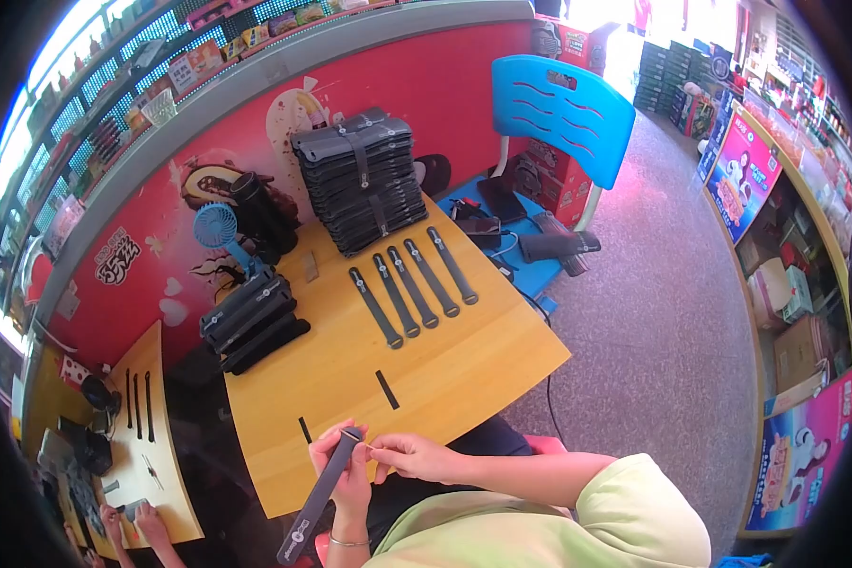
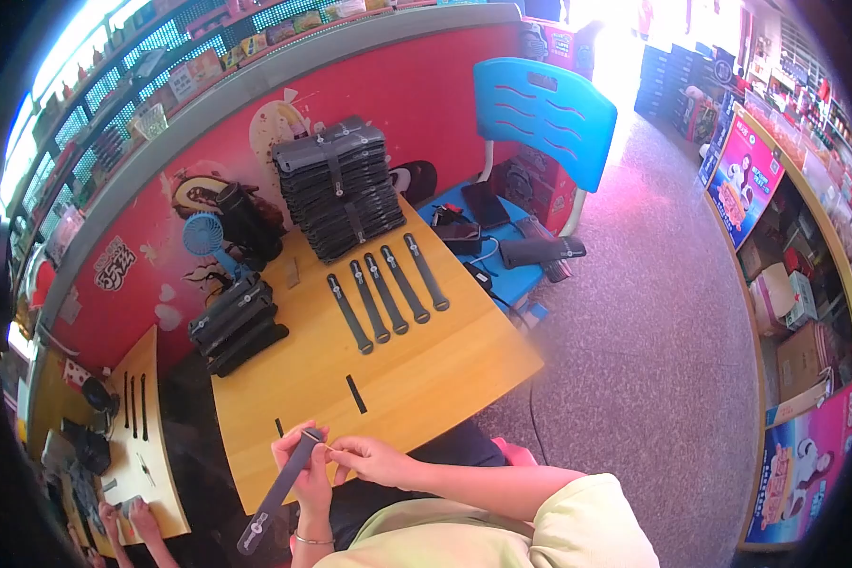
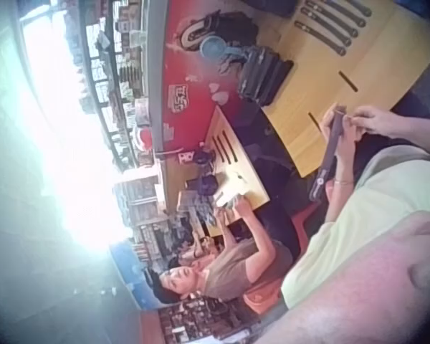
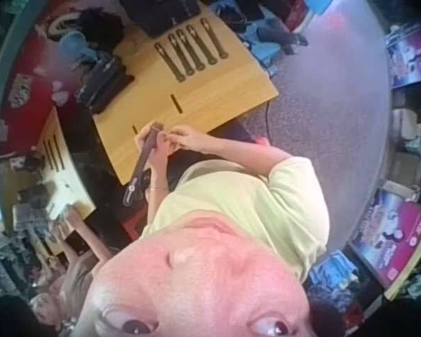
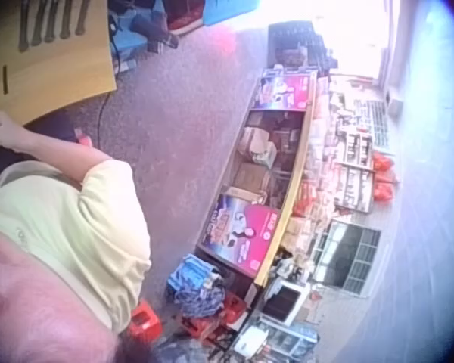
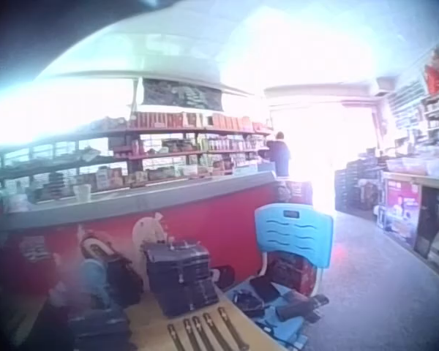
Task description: Assembling black flexible straps by inserting components and inspecting the finish.
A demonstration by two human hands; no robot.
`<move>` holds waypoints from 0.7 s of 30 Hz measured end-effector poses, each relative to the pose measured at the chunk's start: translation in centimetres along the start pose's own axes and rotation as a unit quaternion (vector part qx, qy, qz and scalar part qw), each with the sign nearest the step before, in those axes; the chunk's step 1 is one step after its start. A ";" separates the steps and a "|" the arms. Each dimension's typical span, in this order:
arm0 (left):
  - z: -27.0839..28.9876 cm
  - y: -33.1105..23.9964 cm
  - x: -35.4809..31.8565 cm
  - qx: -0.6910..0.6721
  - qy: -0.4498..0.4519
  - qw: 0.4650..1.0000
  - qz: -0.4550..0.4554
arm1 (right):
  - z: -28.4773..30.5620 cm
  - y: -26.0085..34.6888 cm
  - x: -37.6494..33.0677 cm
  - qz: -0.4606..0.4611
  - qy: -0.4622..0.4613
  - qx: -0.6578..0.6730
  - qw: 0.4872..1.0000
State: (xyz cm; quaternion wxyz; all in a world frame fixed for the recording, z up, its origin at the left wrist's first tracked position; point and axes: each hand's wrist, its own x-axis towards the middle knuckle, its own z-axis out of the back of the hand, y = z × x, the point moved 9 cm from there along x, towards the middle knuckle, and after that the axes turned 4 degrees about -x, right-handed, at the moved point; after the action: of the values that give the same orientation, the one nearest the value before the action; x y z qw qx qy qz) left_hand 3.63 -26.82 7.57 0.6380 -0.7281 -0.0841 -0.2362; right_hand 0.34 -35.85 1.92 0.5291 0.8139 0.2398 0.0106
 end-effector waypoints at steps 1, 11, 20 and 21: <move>-0.1 0.0 0.0 -0.001 0.001 1.000 0.000 | 0.4 -0.1 0.2 0.015 -0.005 -0.033 0.999; 0.7 1.5 0.0 -0.017 0.037 0.997 0.067 | 1.8 2.3 -0.4 0.136 -0.096 -0.185 0.969; 0.5 2.5 -0.3 -0.045 0.014 0.992 0.115 | 1.4 3.6 -1.2 0.130 -0.123 -0.202 0.963; 0.6 2.5 -0.4 -0.056 -0.004 0.992 0.115 | 1.3 3.6 -1.1 0.130 -0.123 -0.202 0.963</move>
State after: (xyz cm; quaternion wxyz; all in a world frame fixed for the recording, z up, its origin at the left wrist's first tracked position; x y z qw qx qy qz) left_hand 4.50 -26.59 5.09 0.6185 -0.7688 0.0110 -0.1621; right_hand 1.05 -38.61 4.68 0.7020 0.7093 0.0573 0.0274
